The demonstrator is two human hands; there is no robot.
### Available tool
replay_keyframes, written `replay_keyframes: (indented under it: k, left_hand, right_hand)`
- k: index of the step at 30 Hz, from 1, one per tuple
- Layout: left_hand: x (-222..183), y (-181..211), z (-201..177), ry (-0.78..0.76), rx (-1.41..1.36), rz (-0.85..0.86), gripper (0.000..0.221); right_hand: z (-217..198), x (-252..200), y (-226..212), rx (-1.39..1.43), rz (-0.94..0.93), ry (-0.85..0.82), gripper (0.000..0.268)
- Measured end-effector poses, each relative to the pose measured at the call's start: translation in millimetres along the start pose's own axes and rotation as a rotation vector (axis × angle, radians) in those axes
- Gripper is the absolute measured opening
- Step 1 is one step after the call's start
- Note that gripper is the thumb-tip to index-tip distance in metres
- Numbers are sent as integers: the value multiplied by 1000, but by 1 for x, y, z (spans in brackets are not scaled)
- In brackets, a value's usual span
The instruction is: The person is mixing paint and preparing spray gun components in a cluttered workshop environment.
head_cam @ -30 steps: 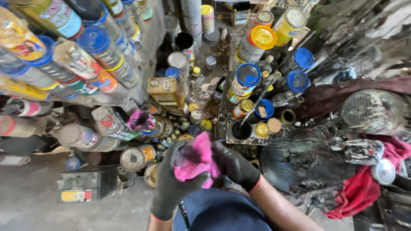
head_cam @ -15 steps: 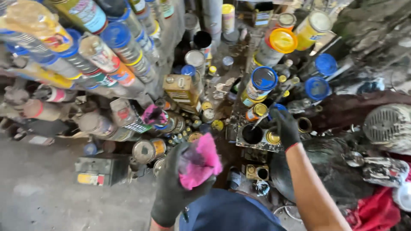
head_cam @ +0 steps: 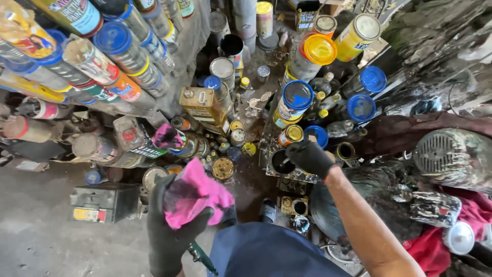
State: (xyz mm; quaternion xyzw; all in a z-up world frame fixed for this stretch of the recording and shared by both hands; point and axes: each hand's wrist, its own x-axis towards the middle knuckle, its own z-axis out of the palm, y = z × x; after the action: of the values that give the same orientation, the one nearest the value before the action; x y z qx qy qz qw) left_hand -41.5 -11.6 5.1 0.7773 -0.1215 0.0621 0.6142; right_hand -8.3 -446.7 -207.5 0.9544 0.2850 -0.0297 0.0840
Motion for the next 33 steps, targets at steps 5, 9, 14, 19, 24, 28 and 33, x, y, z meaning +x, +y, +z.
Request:
replay_keyframes:
  k: [5, 9, 14, 19, 24, 28, 33]
  left_hand:
    - [7, 5, 7, 13, 51, -28, 89]
    - [11, 5, 8, 3, 66, 4, 90]
    - [17, 6, 14, -15, 39, 28, 88]
    - [25, 10, 14, -55, 55, 37, 86]
    - [28, 12, 15, -80, 25, 11, 83]
    - [27, 10, 12, -86, 32, 0, 84]
    - [24, 12, 7, -72, 15, -12, 85]
  right_hand:
    - [-48, -4, -12, 418, 244, 345, 14]
    - [-90, -16, -36, 618, 687, 71, 16]
    - [-77, -22, -47, 870, 604, 393, 17]
    - [-66, -30, -54, 811, 719, 370, 16]
    - [-70, -26, -54, 882, 677, 340, 13]
    - [-67, -27, -55, 1002, 681, 242, 13]
    - [-57, -30, -53, 802, 622, 374, 13]
